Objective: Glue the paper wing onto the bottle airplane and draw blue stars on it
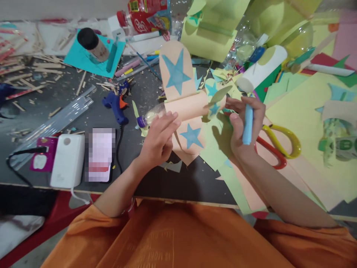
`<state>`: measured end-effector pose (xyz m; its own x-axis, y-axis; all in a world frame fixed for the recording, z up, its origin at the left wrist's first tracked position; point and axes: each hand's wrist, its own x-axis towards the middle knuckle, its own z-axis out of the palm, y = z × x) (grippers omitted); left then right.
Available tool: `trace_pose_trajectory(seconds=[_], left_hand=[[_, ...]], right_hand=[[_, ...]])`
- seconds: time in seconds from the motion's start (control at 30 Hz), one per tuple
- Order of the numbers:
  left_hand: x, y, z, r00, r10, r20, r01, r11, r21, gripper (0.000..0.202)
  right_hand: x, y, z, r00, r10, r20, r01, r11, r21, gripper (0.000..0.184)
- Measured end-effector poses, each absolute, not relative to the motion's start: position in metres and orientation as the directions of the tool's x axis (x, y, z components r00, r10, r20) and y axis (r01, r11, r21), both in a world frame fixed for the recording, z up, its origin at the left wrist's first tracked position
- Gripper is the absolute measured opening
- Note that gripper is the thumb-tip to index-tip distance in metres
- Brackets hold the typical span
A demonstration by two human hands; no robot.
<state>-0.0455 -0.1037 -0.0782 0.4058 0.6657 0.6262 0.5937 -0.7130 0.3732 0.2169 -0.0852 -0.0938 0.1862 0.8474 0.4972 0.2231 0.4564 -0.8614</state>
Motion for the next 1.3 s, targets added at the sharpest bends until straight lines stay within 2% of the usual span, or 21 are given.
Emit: trace_pose_trajectory(seconds=[0.07, 0.13, 0.23, 0.33, 0.43, 0.57, 0.7, 0.83, 0.97, 1.03, 1.17, 1.3], left_hand=[[-0.052, -0.102, -0.074, 0.286, 0.642, 0.711, 0.661, -0.67, 0.338, 0.042], [-0.061, -0.097, -0.07, 0.138, 0.674, 0.726, 0.764, -0.539, 0.355, 0.038], [-0.077, -0.089, -0.069, 0.006, 0.827, 0.563, 0.822, -0.325, 0.468, 0.049], [-0.086, -0.084, -0.071, 0.005, 0.924, 0.382, 0.799, -0.234, 0.554, 0.062], [-0.083, -0.084, -0.07, 0.04, 0.958, 0.284, 0.813, -0.197, 0.548, 0.055], [-0.07, -0.089, -0.061, 0.013, 0.95, 0.311, 0.855, -0.172, 0.489, 0.034], [-0.064, -0.092, -0.054, 0.021, 0.956, 0.293, 0.844, -0.175, 0.508, 0.03], [-0.062, -0.094, -0.051, 0.055, 0.984, 0.171, 0.759, -0.153, 0.633, 0.034], [-0.055, -0.095, -0.049, 0.016, 0.997, -0.07, 0.554, 0.049, 0.831, 0.045], [-0.051, -0.095, -0.048, 0.016, 0.987, -0.161, 0.435, 0.138, 0.89, 0.045], [-0.047, -0.094, -0.048, 0.043, 0.975, -0.218, 0.312, 0.194, 0.93, 0.037], [-0.048, -0.094, -0.049, -0.011, 0.983, -0.184, 0.244, 0.181, 0.953, 0.048]], right_hand=[[0.218, -0.083, -0.098, 0.18, 0.847, 0.5, 0.221, 0.461, -0.86, 0.03], [0.219, -0.082, -0.102, 0.166, 0.858, 0.485, 0.224, 0.446, -0.866, 0.033], [0.221, -0.082, -0.104, 0.158, 0.871, 0.464, 0.21, 0.43, -0.878, 0.034], [0.224, -0.08, -0.103, 0.173, 0.857, 0.485, 0.227, 0.444, -0.867, 0.033], [0.226, -0.079, -0.101, 0.183, 0.851, 0.492, 0.261, 0.441, -0.859, 0.034], [0.225, -0.08, -0.098, 0.162, 0.887, 0.433, 0.252, 0.387, -0.887, 0.031], [0.222, -0.081, -0.097, 0.091, 0.896, 0.434, 0.21, 0.409, -0.888, 0.029], [0.22, -0.081, -0.096, 0.06, 0.886, 0.459, 0.171, 0.444, -0.88, 0.031], [0.221, -0.079, -0.096, 0.058, 0.883, 0.465, 0.163, 0.452, -0.877, 0.031], [0.222, -0.078, -0.095, 0.065, 0.889, 0.453, 0.133, 0.442, -0.887, 0.032], [0.221, -0.076, -0.094, 0.134, 0.875, 0.465, 0.038, 0.464, -0.885, 0.032], [0.219, -0.075, -0.093, 0.139, 0.882, 0.45, 0.013, 0.453, -0.892, 0.031]])
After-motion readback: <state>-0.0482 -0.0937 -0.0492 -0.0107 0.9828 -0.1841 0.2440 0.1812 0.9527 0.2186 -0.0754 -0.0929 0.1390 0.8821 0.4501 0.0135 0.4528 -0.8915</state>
